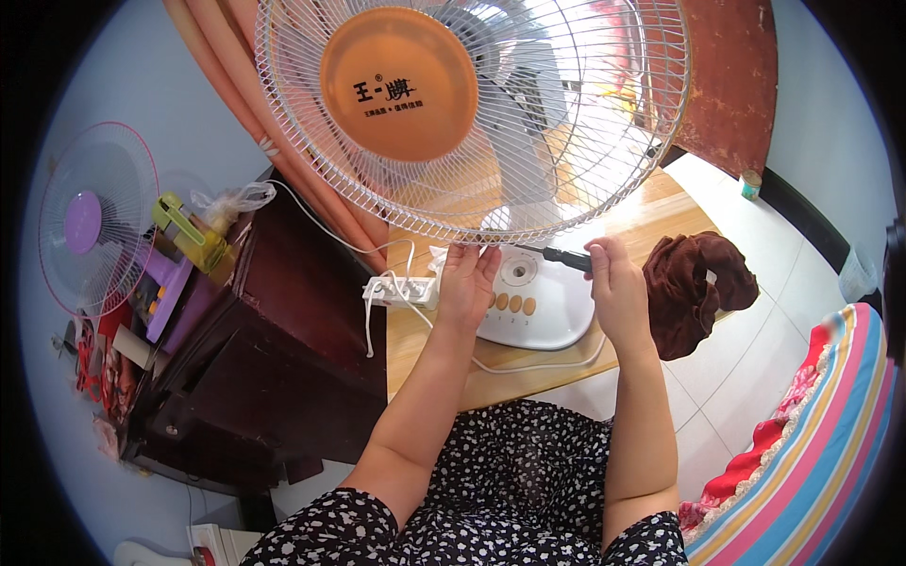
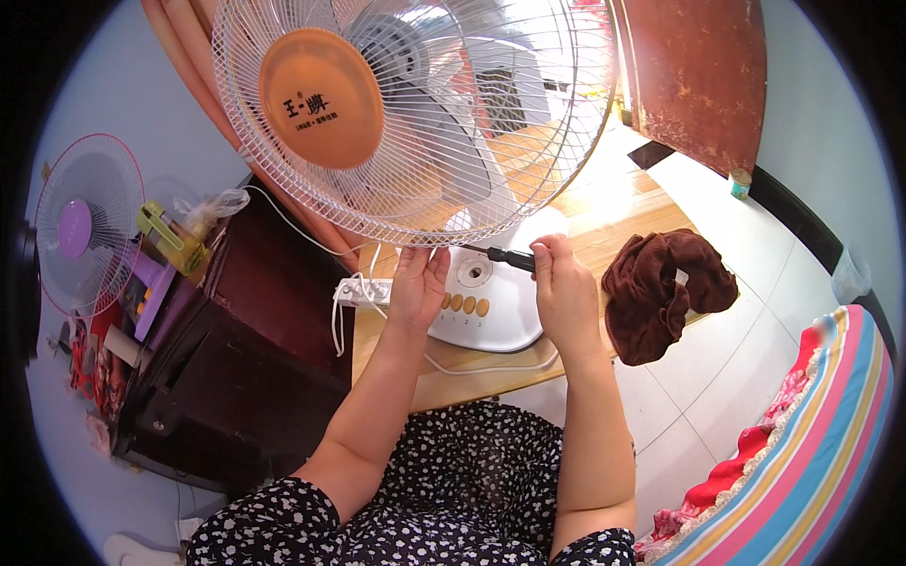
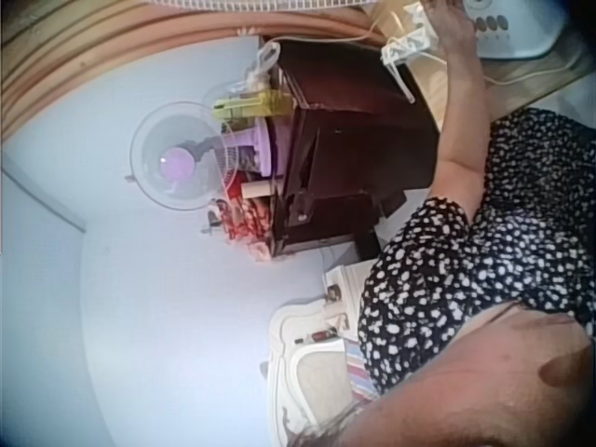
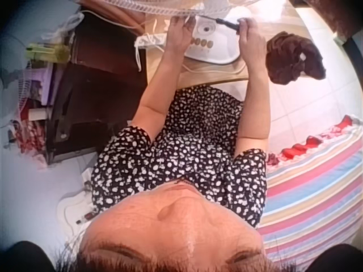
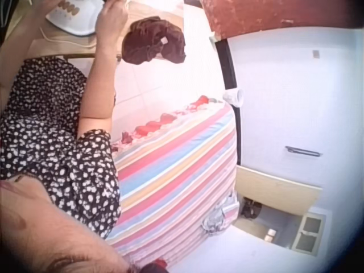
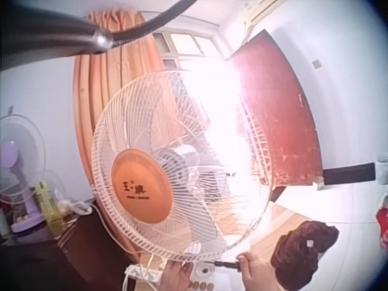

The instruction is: The person uses a screwdriver to loosen and remove the front grill of a standing fan, then removes the fan blade and wipes the central hub with a cloth. The front grill and blade are set aside on the table.

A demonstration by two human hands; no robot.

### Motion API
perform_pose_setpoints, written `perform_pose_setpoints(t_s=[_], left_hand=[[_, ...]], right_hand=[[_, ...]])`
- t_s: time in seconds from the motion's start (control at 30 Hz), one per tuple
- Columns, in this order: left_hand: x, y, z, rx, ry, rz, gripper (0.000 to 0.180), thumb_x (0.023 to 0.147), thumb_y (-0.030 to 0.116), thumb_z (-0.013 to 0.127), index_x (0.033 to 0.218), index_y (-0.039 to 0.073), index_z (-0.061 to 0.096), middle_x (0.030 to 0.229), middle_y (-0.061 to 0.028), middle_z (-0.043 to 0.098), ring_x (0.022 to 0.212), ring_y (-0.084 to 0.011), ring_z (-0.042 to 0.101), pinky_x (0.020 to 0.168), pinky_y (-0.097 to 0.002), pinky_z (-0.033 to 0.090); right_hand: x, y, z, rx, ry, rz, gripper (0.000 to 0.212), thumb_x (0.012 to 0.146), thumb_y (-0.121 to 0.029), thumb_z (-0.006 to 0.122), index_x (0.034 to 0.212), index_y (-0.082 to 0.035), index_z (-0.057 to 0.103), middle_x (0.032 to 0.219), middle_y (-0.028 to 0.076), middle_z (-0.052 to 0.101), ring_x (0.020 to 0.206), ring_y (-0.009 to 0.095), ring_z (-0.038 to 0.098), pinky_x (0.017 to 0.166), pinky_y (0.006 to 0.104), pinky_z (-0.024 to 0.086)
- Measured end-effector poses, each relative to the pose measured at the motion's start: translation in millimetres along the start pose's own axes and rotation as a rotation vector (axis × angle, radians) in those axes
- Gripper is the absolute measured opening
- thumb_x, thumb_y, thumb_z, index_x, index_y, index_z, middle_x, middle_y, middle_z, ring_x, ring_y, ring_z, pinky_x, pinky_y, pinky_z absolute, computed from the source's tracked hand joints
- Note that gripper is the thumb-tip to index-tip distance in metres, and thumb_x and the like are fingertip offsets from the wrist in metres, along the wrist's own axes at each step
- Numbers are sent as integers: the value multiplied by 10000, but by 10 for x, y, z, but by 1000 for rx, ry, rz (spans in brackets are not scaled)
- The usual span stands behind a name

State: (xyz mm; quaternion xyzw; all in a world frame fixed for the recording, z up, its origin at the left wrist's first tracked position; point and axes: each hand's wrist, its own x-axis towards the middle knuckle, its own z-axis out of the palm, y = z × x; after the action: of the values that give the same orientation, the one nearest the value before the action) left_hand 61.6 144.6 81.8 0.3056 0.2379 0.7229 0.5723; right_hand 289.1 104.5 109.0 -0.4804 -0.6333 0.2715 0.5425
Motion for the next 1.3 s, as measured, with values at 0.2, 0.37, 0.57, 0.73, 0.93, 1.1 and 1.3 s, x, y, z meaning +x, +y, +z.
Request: perform_pose_setpoints(t_s=[0.2,0.37,0.57,0.73,0.93,1.1,1.3], left_hand=[[-8,-14,10,-13,-30,-8,198,981,82,467,1172,105,512,1124,-46,593,1006,-166,603,889,-288,544],[-7,-20,23,-8,-11,-7,186,976,74,473,1154,111,512,1120,-46,593,1008,-171,601,892,-295,538],[-7,6,14,10,-1,-9,181,971,70,483,1142,124,499,1135,-44,574,1038,-176,578,911,-307,518],[6,1,7,17,-18,-10,171,976,71,473,1136,122,499,1132,-44,574,1033,-172,579,905,-303,522],[10,-21,6,13,-10,-9,165,976,73,475,1129,127,502,1121,-38,580,1029,-171,581,904,-303,522],[-20,12,16,11,-10,-7,168,973,69,478,1128,129,504,1115,-31,586,1024,-176,584,911,-311,516],[7,-6,-20,4,-33,-11,160,974,71,476,1121,130,504,1129,-35,589,1034,-182,586,917,-315,513]], right_hand=[[18,144,35,243,78,-183,254,952,-182,537,1163,-40,550,885,116,633,733,177,623,668,308,494],[12,105,113,312,76,-79,308,961,-256,541,1175,-34,550,847,110,628,728,170,629,654,302,492],[-20,-40,-5,41,-3,-1,240,986,-242,484,1062,-23,547,747,108,607,630,225,612,600,324,478],[14,81,36,135,118,-297,180,965,-148,514,1075,-9,540,945,147,596,704,255,607,670,334,499],[-26,-75,33,305,-15,20,205,962,-139,515,1120,-11,541,971,156,584,741,193,618,665,300,499],[-24,-183,-105,138,-141,145,192,954,-123,520,1107,-11,553,966,160,587,751,185,623,655,299,493],[-2,19,22,155,78,-358,199,921,-74,548,1109,-12,556,945,149,582,757,222,619,685,329,490]])
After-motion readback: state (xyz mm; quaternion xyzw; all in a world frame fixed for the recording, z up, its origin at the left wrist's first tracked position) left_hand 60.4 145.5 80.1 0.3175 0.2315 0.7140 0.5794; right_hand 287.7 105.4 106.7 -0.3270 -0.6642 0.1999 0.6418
